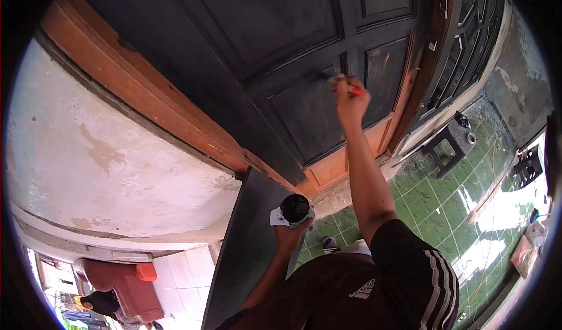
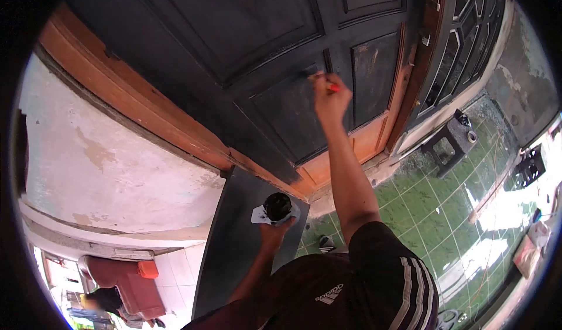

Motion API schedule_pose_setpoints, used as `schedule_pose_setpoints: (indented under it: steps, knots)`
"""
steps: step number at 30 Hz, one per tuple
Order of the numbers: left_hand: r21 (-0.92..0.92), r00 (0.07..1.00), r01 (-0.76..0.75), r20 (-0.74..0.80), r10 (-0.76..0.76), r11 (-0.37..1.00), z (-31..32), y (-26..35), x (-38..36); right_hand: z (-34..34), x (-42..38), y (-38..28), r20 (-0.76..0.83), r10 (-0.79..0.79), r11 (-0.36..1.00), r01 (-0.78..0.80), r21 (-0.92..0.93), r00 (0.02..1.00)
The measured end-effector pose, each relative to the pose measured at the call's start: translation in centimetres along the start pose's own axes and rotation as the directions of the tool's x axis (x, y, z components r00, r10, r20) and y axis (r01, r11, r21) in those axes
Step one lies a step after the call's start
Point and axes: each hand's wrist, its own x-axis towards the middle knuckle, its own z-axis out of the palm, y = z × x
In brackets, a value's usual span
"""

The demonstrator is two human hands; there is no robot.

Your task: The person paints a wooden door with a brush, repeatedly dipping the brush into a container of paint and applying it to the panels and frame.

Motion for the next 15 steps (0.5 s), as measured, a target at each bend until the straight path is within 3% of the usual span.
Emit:
schedule_pose_setpoints:
  steps: [1,4,6,8,9,13,15]
  knots:
    - [-0.015,1.0,-0.006,-0.006,0.006,1.0,-0.1,-0.6,0.0,-0.3,0.6,0.1,-0.099,-0.195,0.978,0.187,-0.091,0.976]
    - [-0.037,1.0,-0.002,-0.015,0.001,0.999,-0.3,-1.1,-0.5,-0.2,0.0,-1.5,-0.166,-0.37,0.899,0.308,-0.31,0.914]
    - [-0.024,1.0,0.017,-0.012,-0.017,1.0,-0.2,0.5,-0.5,1.6,-3.1,-2.3,0.027,-0.412,0.845,0.393,-0.364,0.911]
    - [-0.129,0.994,0.073,-0.068,-0.083,0.989,0.3,1.8,-0.4,5.2,-6.6,-3.0,0.164,-0.589,0.74,0.609,-0.285,0.791]
    - [-0.183,0.989,0.102,-0.091,-0.12,0.978,0.5,2.1,-0.7,6.4,-8.7,-3.6,0.214,-0.532,0.775,0.573,-0.267,0.819]
    - [-0.066,0.992,-0.031,-0.124,0.022,0.997,0.2,-0.5,-0.5,7.4,-11.9,-5.8,0.354,-0.256,0.937,0.321,-0.137,0.9]
    - [-0.045,0.994,-0.033,-0.105,0.028,0.998,0.0,-1.0,-0.2,6.3,-10.2,-5.8,0.249,-0.329,0.911,0.376,-0.172,0.911]
